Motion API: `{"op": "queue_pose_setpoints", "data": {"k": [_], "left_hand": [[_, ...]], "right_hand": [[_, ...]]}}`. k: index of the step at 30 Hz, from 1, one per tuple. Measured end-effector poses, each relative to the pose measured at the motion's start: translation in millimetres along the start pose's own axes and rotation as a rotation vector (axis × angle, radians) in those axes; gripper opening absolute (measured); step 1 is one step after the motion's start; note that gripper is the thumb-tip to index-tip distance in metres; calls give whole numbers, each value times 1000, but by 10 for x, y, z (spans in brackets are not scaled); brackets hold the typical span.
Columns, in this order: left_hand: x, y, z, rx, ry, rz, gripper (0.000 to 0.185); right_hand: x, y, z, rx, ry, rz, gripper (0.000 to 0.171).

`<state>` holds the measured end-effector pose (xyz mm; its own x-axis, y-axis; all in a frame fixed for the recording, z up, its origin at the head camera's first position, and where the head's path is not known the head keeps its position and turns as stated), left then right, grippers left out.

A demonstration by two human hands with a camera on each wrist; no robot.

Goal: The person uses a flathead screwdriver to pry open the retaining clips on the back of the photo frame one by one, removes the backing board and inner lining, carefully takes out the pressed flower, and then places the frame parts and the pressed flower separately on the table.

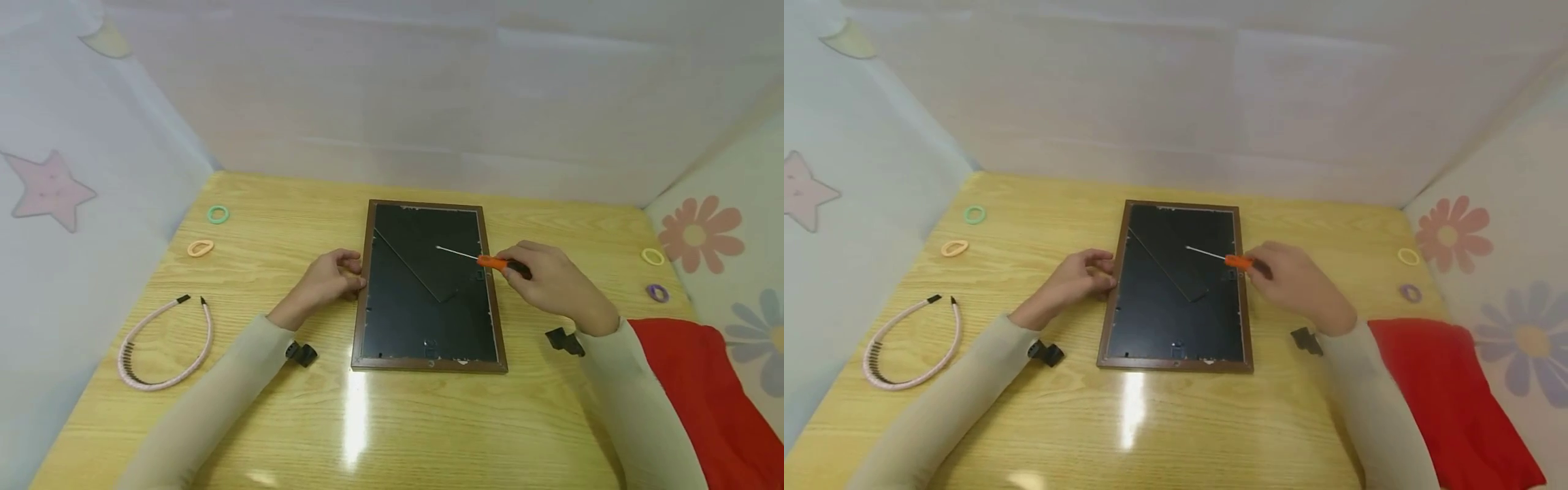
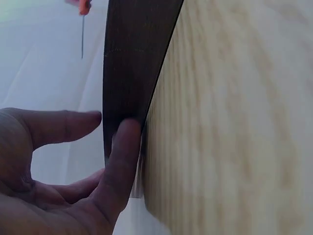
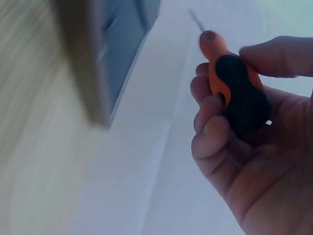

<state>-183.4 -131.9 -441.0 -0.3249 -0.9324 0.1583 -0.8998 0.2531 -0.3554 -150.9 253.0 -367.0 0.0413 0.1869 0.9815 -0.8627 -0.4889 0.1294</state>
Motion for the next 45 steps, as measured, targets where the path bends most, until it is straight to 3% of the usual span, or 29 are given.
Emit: {"op": "queue_pose_setpoints", "data": {"k": [2, 7, 10, 18, 24, 37, 45], "left_hand": [[-12, -58, 3, 20, -26, 26, 66], [-18, -178, 1, 12, 46, 25, 65], [-13, -220, 16, 9, 70, 29, 62], [22, -303, 63, 77, -44, 88, 51], [27, -304, 56, 85, -48, 86, 47], [38, -325, 45, 116, -52, 95, 38], [90, -314, 77, 109, -51, 173, 42]], "right_hand": [[14, 76, 126, 22, 25, 41, 24], [-41, 221, 365, 61, 122, 183, 31], [-118, 251, 486, 93, 174, 224, 29], [-267, 271, 662, 149, 161, 177, 24], [-318, 259, 707, 159, 170, 154, 22], [-356, 229, 736, 191, 157, 213, 19], [-387, 226, 737, 196, 151, 224, 20]]}}
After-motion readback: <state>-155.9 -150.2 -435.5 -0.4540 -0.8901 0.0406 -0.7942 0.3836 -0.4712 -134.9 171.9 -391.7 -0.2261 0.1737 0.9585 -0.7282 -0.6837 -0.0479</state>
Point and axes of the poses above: each hand's wrist, its own y-axis towards the middle knuckle, its own x-axis out of the back of the hand, z = x × y, the point moved 1 cm from there along y, towards the middle knuckle, and after that the axes turned 12 degrees about -y, right-handed, at the moved point
